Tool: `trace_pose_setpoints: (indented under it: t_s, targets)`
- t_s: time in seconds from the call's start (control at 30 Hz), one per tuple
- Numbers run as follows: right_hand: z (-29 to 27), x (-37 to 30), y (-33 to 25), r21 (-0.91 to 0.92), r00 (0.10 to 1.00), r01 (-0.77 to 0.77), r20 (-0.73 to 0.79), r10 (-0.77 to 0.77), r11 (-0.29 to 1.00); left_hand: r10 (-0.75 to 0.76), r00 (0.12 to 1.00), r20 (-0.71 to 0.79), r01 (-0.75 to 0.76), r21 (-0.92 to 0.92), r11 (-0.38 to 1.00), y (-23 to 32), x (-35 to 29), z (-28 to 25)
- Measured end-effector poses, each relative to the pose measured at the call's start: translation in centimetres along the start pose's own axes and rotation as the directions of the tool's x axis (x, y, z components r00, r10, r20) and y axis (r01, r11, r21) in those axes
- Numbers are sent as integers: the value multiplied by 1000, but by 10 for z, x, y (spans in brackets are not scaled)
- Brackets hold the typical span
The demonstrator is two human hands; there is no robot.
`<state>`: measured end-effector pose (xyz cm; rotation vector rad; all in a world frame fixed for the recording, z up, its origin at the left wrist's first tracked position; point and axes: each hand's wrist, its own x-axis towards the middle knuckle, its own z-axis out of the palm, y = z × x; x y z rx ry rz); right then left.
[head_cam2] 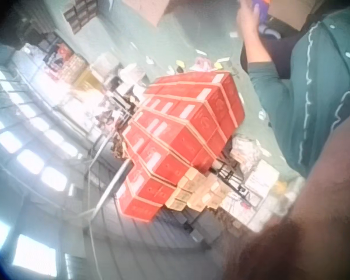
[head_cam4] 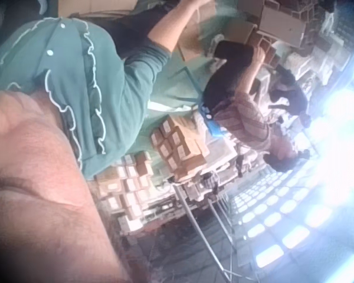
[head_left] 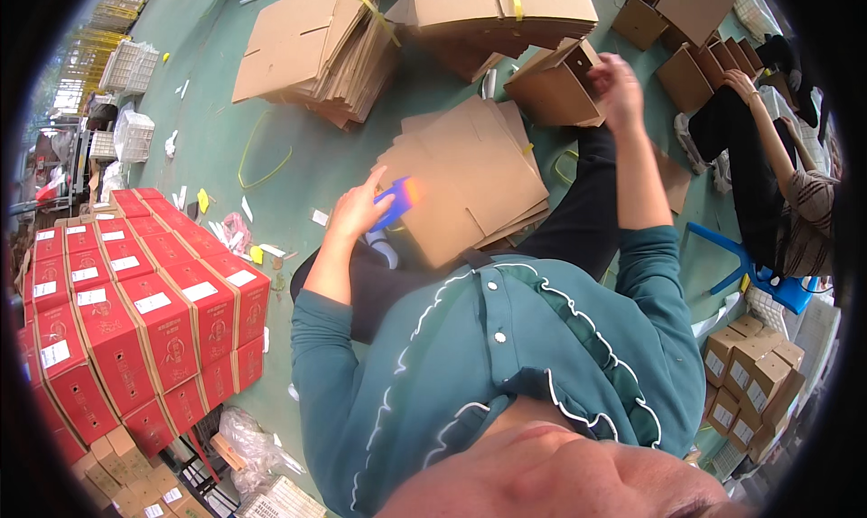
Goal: The person assembles flat cardboard boxes by folding the flaps and sealing them with a handheld tape dispenser. The person repeatedly picks up a flat box, folds it into shape, and applies tape to secure the seams.
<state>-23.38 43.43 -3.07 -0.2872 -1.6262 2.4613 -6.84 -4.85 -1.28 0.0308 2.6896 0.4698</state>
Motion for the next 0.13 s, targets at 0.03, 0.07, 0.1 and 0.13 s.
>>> trace_pose_setpoints:
  t_s: [0.03, 0.07, 0.1, 0.13]
  targets:
    - [10, -14, 43, -267, 963, -98, 217, 158, 959, -3, 999, 35, 3, 18, 1000, 2, 3, 2]
    - [41, -39, 78, -428, 916, -269, 163, 367, 863, -18, 997, 70, 15, 42, 999, 0, 3, 5]
    - [13, -24, 141, -609, 908, -138, 236, 345, 781, 35, 994, 102, -42, 62, 997, 13, 21, 5]
    - [25, -23, 158, -594, 896, -143, 261, 359, 791, 6, 989, 148, -19, 85, 996, 4, 15, 9]
